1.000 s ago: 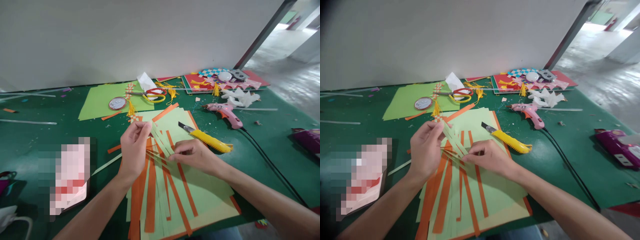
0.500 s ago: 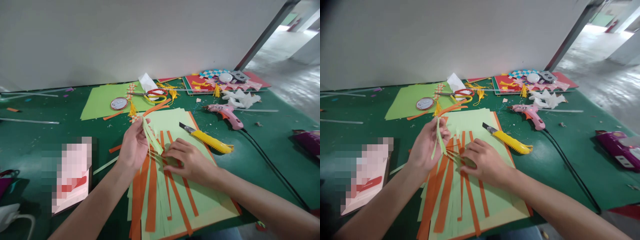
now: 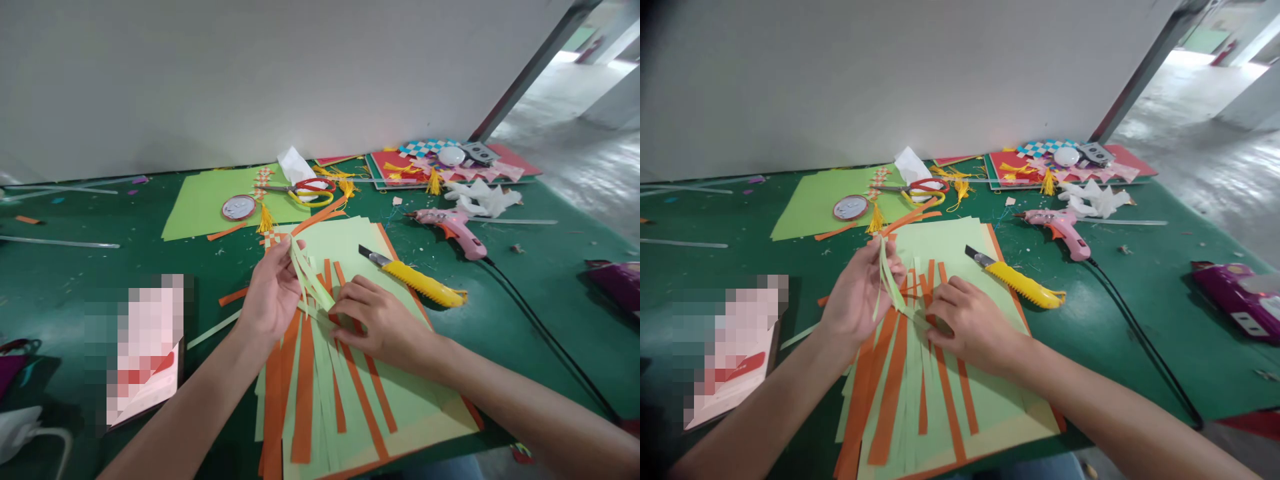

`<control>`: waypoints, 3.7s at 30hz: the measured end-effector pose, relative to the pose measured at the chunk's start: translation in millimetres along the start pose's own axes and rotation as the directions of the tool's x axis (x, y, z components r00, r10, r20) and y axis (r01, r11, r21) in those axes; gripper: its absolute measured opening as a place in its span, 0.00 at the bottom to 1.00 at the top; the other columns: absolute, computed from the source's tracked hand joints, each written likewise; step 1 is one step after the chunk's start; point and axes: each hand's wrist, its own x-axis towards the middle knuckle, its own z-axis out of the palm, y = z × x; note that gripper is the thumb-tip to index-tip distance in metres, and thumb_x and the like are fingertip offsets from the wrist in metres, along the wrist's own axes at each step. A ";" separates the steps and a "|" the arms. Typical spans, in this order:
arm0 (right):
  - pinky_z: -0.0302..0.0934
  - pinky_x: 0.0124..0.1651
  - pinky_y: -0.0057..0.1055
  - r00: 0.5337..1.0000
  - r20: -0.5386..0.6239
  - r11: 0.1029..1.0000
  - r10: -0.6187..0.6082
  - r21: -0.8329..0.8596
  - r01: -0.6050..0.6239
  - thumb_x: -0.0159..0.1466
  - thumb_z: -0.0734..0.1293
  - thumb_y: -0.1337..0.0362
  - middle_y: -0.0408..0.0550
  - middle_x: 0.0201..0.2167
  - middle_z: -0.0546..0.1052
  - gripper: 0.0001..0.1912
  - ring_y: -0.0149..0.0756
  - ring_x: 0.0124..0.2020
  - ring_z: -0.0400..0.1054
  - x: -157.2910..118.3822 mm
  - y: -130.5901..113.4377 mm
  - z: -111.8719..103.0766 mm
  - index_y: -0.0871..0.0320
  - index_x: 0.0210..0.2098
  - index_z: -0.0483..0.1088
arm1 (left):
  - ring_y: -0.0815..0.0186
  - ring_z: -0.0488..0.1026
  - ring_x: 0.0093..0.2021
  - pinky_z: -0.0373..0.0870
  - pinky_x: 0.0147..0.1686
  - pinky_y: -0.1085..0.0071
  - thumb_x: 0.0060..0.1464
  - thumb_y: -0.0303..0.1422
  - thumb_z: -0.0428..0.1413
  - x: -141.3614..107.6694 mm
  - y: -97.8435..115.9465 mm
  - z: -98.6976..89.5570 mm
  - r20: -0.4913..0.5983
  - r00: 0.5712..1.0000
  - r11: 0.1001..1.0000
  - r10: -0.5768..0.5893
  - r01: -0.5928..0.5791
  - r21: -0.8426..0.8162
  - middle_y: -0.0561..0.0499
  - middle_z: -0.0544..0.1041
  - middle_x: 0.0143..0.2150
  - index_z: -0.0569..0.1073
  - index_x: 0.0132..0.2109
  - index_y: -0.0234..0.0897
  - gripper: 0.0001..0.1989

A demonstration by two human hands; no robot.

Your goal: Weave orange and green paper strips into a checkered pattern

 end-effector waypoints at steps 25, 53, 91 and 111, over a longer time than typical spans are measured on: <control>0.63 0.37 0.32 0.983 -0.090 0.976 -0.159 -0.163 0.143 0.67 0.60 0.71 0.51 0.29 0.73 0.13 0.37 0.33 0.62 -0.4 -2.4 7.9 0.63 0.30 0.74 | 0.76 0.69 0.21 0.72 0.25 0.79 0.58 0.27 0.56 -3.3 0.2 3.9 -0.010 1.000 0.999 -0.006 0.006 -0.032 0.52 0.77 0.27 0.75 0.30 0.31 0.08; 0.60 0.47 0.39 0.953 0.273 0.935 -0.131 -0.287 0.210 0.61 0.65 0.70 0.58 0.45 0.73 0.15 0.47 0.51 0.63 104.9 -29.7 14.7 0.65 0.48 0.72 | 0.77 0.68 0.18 0.69 0.28 0.80 0.60 0.25 0.52 30.9 48.1 -17.9 -0.080 0.980 0.948 0.182 -0.197 -0.251 0.57 0.73 0.21 0.74 0.31 0.32 0.10; 0.58 0.30 0.24 0.885 0.395 0.738 0.245 0.516 -0.435 0.55 0.68 0.66 0.41 0.29 0.74 0.18 0.27 0.26 0.66 70.9 32.5 -16.5 0.58 0.46 0.74 | 0.76 0.69 0.17 0.69 0.21 0.80 0.57 0.28 0.56 13.2 34.4 -10.6 0.087 0.992 0.991 0.089 -0.079 -0.112 0.54 0.76 0.23 0.75 0.29 0.32 0.08; 0.66 0.33 0.36 0.991 0.126 0.921 0.041 -0.390 0.012 0.63 0.66 0.65 0.57 0.38 0.77 0.10 0.49 0.44 0.69 35.3 -19.8 -6.8 0.62 0.42 0.75 | 0.73 0.72 0.21 0.72 0.23 0.78 0.56 0.29 0.58 8.3 -0.4 -13.5 0.067 0.967 0.967 -0.246 0.241 0.080 0.52 0.74 0.24 0.76 0.32 0.30 0.07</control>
